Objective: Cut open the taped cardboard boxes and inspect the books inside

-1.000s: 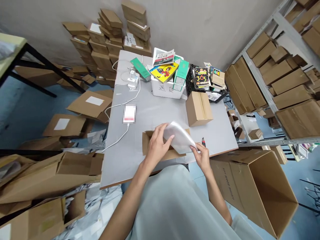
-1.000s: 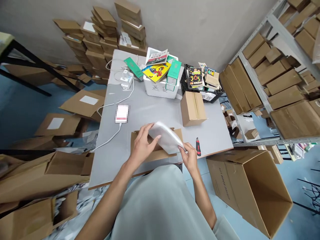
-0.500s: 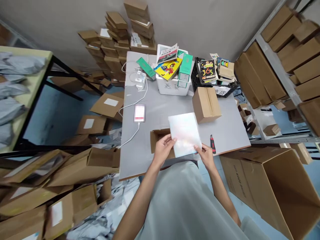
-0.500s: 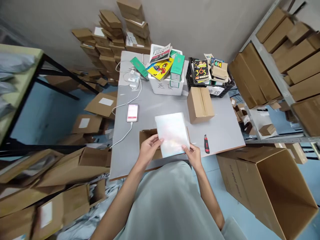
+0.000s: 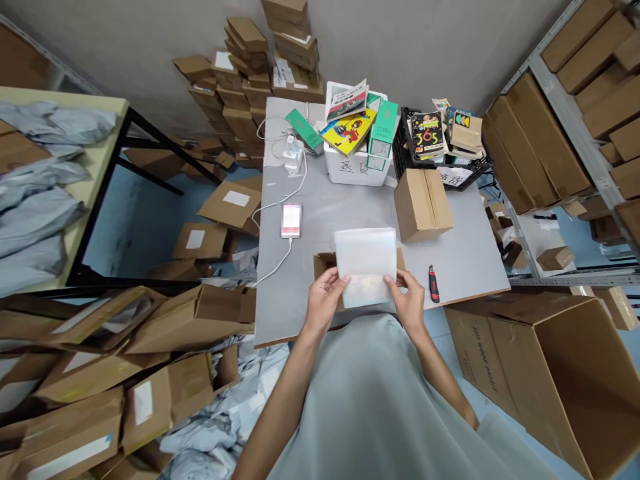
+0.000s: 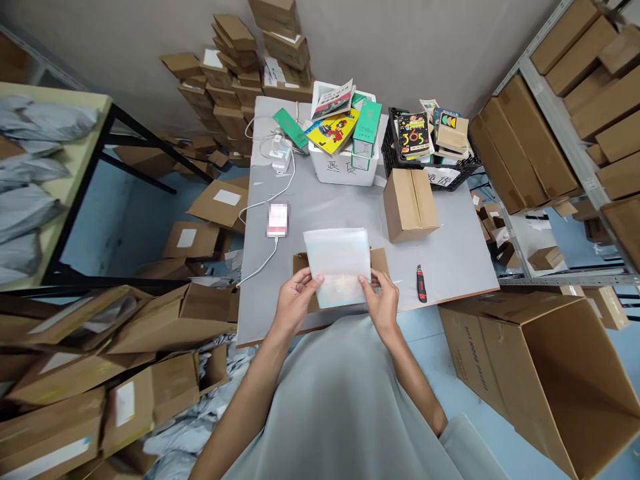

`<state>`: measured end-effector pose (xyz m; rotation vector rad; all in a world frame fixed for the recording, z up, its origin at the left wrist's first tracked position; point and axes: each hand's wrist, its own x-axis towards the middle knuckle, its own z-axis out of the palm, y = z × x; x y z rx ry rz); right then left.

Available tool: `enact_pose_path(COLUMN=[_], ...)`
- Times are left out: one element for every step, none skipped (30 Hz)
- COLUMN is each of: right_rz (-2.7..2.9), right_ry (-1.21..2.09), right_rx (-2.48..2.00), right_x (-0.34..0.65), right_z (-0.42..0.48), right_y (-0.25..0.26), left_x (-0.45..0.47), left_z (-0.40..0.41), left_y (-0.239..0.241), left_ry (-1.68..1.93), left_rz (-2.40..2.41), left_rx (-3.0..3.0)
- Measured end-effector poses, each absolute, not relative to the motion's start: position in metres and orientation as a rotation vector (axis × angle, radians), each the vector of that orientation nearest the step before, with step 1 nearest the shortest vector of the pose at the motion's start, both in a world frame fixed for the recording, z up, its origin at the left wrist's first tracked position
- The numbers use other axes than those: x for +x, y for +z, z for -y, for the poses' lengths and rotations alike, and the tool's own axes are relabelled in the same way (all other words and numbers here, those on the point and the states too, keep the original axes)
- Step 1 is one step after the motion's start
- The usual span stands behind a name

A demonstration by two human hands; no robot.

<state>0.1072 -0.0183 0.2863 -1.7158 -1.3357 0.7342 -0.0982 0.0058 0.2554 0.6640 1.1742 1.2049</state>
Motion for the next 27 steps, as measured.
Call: enact_pose_path(right_rz=[1.324, 1.308, 1.281, 1.237, 1.174, 1.098, 1.015, 0.936, 0.871, 0.821, 0.785, 0.758, 0.733, 0.705, 0.675, 0.645, 0.620, 0.599, 0.580, 0.563, 0.545, 0.530, 0.517, 0.510, 0.512, 0.528, 0.561], right_ry=[0.736, 0.745, 0.768, 0.815, 0.893, 1.004, 1.146, 1.307, 1.472, 1.624, 1.751, 1.846, 1.910, 1.950, 1.977, 1.999, 2.021, 2.043, 2.069, 2.093, 2.113, 2.130, 2.146, 2.160, 2.167, 2.159, 2.125], right_rx=[-1.698, -1.678, -1.655, -1.626, -1.587, -1.536, -1.474, -1.404, -1.331, -1.264, -1.208, -1.164, -1.131, -1.109, -1.096, -1.089, -1.086, -1.083, -1.078, -1.072, -1.063, -1.052, -1.046, -1.047, -1.059, -1.087, -1.133], right_x=[0.105, 0.103, 0.101, 0.100, 0.099, 0.099, 0.100, 0.101, 0.103, 0.106, 0.108, 0.110, 0.111, 0.112, 0.113, 0.113, 0.112, 0.112, 0.112, 0.111, 0.111, 0.110, 0.110, 0.109, 0.107, 0.106, 0.104], right_z=[0.017, 0.016, 0.015, 0.013, 0.011, 0.008, 0.005, 0.003, 0.002, 0.001, 0.002, 0.003, 0.004, 0.006, 0.007, 0.008, 0.009, 0.008, 0.007, 0.006, 0.004, 0.003, 0.002, 0.001, 0.000, 0.000, 0.001], right_y=[0.289, 0.290, 0.292, 0.293, 0.293, 0.294, 0.294, 0.294, 0.294, 0.294, 0.294, 0.293, 0.291, 0.289, 0.287, 0.284, 0.281, 0.278, 0.275, 0.273, 0.272, 0.271, 0.270, 0.270, 0.271, 0.272, 0.273], left_x=[-0.100, -0.101, -0.103, -0.104, -0.106, -0.108, -0.110, -0.112, -0.114, -0.116, -0.118, -0.120, -0.121, -0.122, -0.123, -0.123, -0.122, -0.122, -0.121, -0.121, -0.120, -0.119, -0.119, -0.119, -0.118, -0.118, -0.117], left_z=[-0.006, -0.007, -0.007, -0.008, -0.008, -0.008, -0.009, -0.009, -0.009, -0.009, -0.008, -0.008, -0.007, -0.006, -0.005, -0.004, -0.003, -0.003, -0.002, -0.002, -0.002, -0.002, -0.003, -0.003, -0.004, -0.005, -0.006], left_y=[0.256, 0.256, 0.257, 0.257, 0.258, 0.258, 0.259, 0.260, 0.260, 0.261, 0.261, 0.260, 0.260, 0.259, 0.259, 0.258, 0.258, 0.258, 0.258, 0.259, 0.259, 0.260, 0.261, 0.262, 0.263, 0.263, 0.264], left_ry=[1.221, 1.235, 1.245, 1.252, 1.257, 1.253, 1.238, 1.211, 1.176, 1.135, 1.095, 1.059, 1.033, 1.015, 1.002, 0.995, 0.993, 0.994, 0.999, 1.005, 1.009, 1.011, 1.010, 1.004, 0.995, 0.984, 0.976], left_rz=[-1.162, -1.149, -1.138, -1.129, -1.120, -1.108, -1.090, -1.067, -1.043, -1.021, -1.002, -0.988, -0.978, -0.971, -0.963, -0.954, -0.944, -0.933, -0.922, -0.910, -0.897, -0.884, -0.870, -0.856, -0.843, -0.831, -0.823], left_rx=[0.650, 0.638, 0.626, 0.614, 0.599, 0.583, 0.566, 0.551, 0.540, 0.531, 0.524, 0.518, 0.510, 0.500, 0.490, 0.477, 0.462, 0.446, 0.429, 0.414, 0.400, 0.390, 0.383, 0.379, 0.377, 0.376, 0.376])
